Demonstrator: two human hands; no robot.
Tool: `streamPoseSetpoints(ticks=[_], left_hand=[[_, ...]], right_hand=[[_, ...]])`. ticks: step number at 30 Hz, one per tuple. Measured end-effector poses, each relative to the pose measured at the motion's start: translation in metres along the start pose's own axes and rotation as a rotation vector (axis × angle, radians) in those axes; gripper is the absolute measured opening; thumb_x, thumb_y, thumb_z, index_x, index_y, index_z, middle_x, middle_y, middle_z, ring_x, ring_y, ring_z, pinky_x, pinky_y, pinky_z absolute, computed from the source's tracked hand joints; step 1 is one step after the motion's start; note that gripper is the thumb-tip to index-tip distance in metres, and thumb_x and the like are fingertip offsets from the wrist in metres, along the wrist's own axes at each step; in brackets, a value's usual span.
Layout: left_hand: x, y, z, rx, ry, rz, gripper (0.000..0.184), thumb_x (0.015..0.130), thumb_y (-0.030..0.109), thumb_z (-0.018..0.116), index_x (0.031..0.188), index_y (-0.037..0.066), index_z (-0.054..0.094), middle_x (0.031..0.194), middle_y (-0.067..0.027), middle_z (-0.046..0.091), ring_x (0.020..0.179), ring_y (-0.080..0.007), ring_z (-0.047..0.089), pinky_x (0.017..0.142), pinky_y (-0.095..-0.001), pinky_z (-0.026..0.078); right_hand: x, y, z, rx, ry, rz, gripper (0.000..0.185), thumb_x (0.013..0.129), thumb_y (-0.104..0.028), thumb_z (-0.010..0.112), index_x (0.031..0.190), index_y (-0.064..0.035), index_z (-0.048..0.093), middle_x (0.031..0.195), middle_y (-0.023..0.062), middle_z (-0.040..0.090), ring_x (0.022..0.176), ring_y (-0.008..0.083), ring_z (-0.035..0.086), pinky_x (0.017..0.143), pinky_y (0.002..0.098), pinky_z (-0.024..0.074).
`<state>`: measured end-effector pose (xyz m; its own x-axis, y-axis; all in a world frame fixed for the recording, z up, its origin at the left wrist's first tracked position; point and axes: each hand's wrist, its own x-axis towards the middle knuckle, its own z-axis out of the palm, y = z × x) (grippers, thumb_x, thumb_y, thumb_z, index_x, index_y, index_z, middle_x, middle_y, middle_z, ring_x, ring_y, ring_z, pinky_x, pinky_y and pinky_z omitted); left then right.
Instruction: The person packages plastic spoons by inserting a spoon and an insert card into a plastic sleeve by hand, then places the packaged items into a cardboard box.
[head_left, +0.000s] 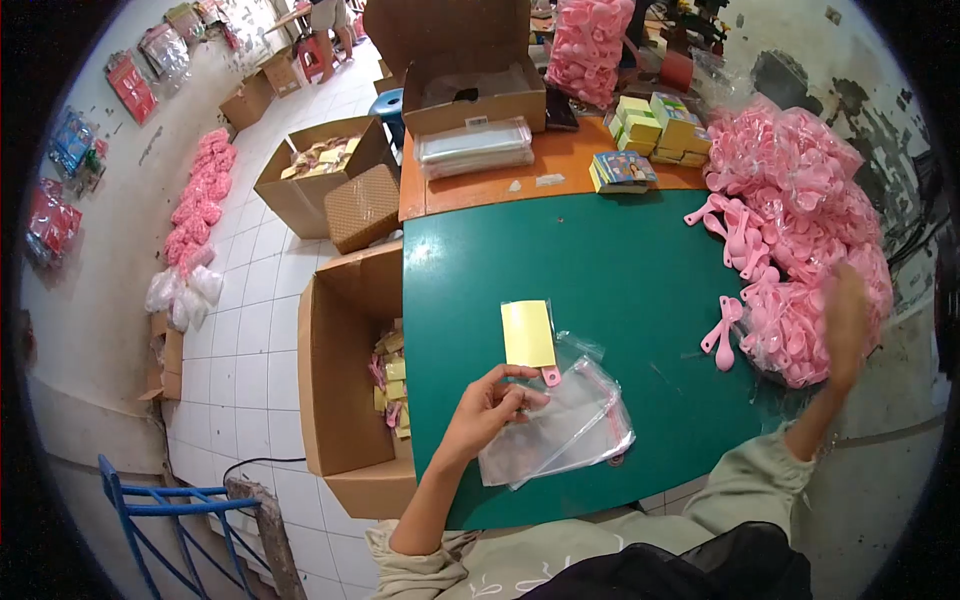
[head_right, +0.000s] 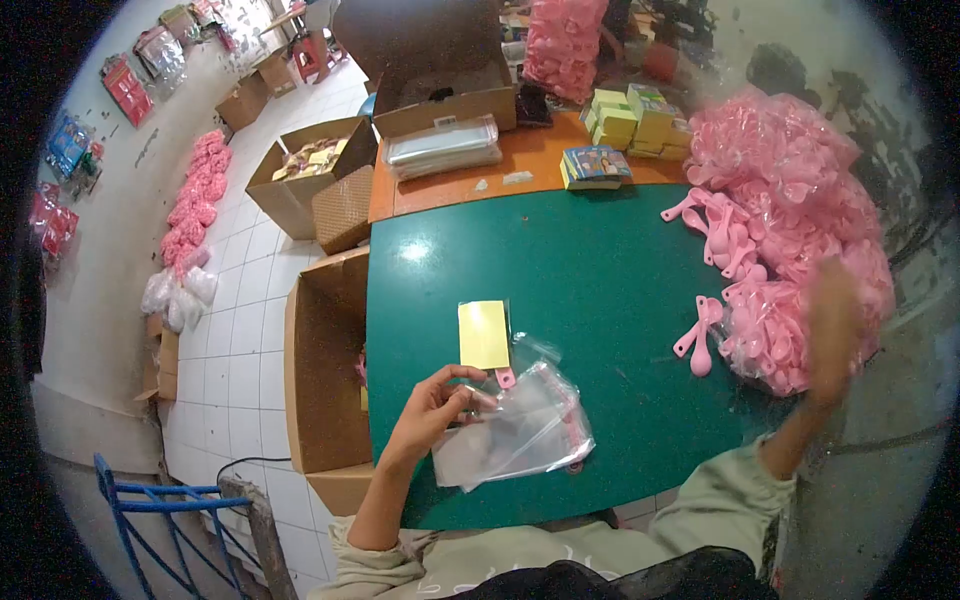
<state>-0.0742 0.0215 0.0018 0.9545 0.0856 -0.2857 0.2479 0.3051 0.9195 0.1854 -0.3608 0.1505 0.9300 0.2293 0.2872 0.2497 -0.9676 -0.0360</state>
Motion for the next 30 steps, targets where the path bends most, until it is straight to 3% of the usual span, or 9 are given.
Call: streamPoseSetpoints(ticks=[3, 4, 6, 7, 12, 14, 18, 22, 30], left_hand=[[0.0, -0.001, 0.001, -0.098, -0.046, 0.061, 0.022, 0.095, 0.013, 0.043, 0.114, 0.004, 0.049, 0.098, -0.0118, 0.065, 0.092, -0.0148, 0.061, 0.076, -0.024, 0.047], [-0.001, 0.0, 0.001, -0.116, -0.053, 0.048, 0.022, 0.095, 0.014, 0.043, 0.114, 0.004, 0.049, 0.1, -0.0119, 0.065, 0.093, -0.0152, 0.061, 0.077, -0.0241, 0.048], [-0.002, 0.003, 0.001, -0.15, -0.064, 0.033, 0.022, 0.095, 0.014, 0.043, 0.114, 0.005, 0.048, 0.102, -0.0122, 0.064, 0.095, -0.0161, 0.061, 0.078, -0.0242, 0.048], [-0.004, 0.004, 0.0, -0.17, -0.07, 0.028, 0.021, 0.095, 0.015, 0.043, 0.114, 0.005, 0.048, 0.103, -0.0123, 0.064, 0.096, -0.0165, 0.061, 0.078, -0.0242, 0.048], [-0.008, 0.014, -0.007, -0.011, 0.016, 0.04, 0.027, 0.093, 0.009, 0.043, 0.119, 0.007, 0.038, 0.098, -0.0125, 0.064, 0.091, -0.0175, 0.063, 0.071, -0.0265, 0.053], [-0.005, 0.01, -0.003, 0.214, 0.08, 0.126, 0.03, 0.091, 0.006, 0.045, 0.12, 0.007, 0.036, 0.096, -0.0126, 0.063, 0.09, -0.0186, 0.064, 0.068, -0.0274, 0.054], [0.006, 0.0, -0.006, 0.635, 0.144, 0.203, 0.018, 0.086, 0.006, 0.057, 0.101, 0.0, 0.051, 0.096, -0.0092, 0.061, 0.078, -0.0152, 0.063, 0.064, -0.0261, 0.053], [0.008, 0.004, -0.001, 0.63, 0.298, 0.269, 0.014, 0.083, 0.01, 0.062, 0.089, -0.001, 0.056, 0.091, -0.0077, 0.061, 0.071, -0.0131, 0.06, 0.062, -0.025, 0.052], [0.014, -0.007, -0.002, 0.607, 0.377, 0.208, 0.02, 0.081, 0.012, 0.066, 0.09, -0.001, 0.054, 0.091, -0.0063, 0.059, 0.077, -0.0105, 0.059, 0.062, -0.0255, 0.052]], right_hand=[[-0.045, -0.15, 0.037, 0.718, -0.271, -0.789, 0.05, 0.068, -0.007, 0.071, 0.113, -0.0056, 0.05, 0.115, 0.014, 0.048, 0.11, 0.0254, 0.045, 0.083, 0.0341, 0.0441], [-0.064, -0.183, 0.058, 0.946, -0.43, -0.739, 0.052, 0.065, -0.011, 0.076, 0.109, -0.007, 0.05, 0.113, 0.0138, 0.048, 0.105, 0.0247, 0.049, 0.077, 0.0339, 0.0475], [-0.09, -0.225, 0.097, 0.869, -0.331, -0.842, 0.041, 0.069, -0.011, 0.073, 0.104, -0.0064, 0.052, 0.107, 0.0142, 0.05, 0.085, 0.0297, 0.056, 0.07, 0.0348, 0.0496], [-0.093, -0.232, 0.117, 0.929, -0.346, -0.843, 0.037, 0.069, -0.01, 0.072, 0.101, -0.0061, 0.053, 0.107, 0.0138, 0.05, 0.086, 0.029, 0.056, 0.07, 0.0347, 0.0497], [-0.092, -0.242, 0.142, 1.134, -0.348, -0.758, 0.02, 0.071, -0.008, 0.071, 0.085, -0.004, 0.057, 0.107, 0.0117, 0.05, 0.087, 0.0259, 0.057, 0.072, 0.0325, 0.0499], [-0.092, -0.243, 0.136, 1.171, -0.31, -0.735, 0.012, 0.071, -0.002, 0.069, 0.076, -0.0022, 0.058, 0.103, 0.0112, 0.051, 0.083, 0.0172, 0.057, 0.069, 0.0277, 0.0492], [-0.094, -0.237, 0.139, 1.327, -0.581, -0.505, 0.012, 0.074, -0.002, 0.068, 0.08, -0.0005, 0.058, 0.101, 0.0088, 0.052, 0.086, 0.0127, 0.056, 0.068, 0.0257, 0.0495], [-0.1, -0.238, 0.156, 1.558, -0.84, -0.233, 0.01, 0.08, -0.003, 0.064, 0.083, 0.0023, 0.057, 0.093, 0.0068, 0.055, 0.08, 0.0096, 0.058, 0.066, 0.0235, 0.0507], [-0.107, -0.256, 0.142, 1.526, -0.716, 0.028, 0.013, 0.084, -0.004, 0.061, 0.083, 0.0017, 0.049, 0.075, 0.0067, 0.059, 0.065, 0.0095, 0.059, 0.057, 0.0228, 0.0511]])
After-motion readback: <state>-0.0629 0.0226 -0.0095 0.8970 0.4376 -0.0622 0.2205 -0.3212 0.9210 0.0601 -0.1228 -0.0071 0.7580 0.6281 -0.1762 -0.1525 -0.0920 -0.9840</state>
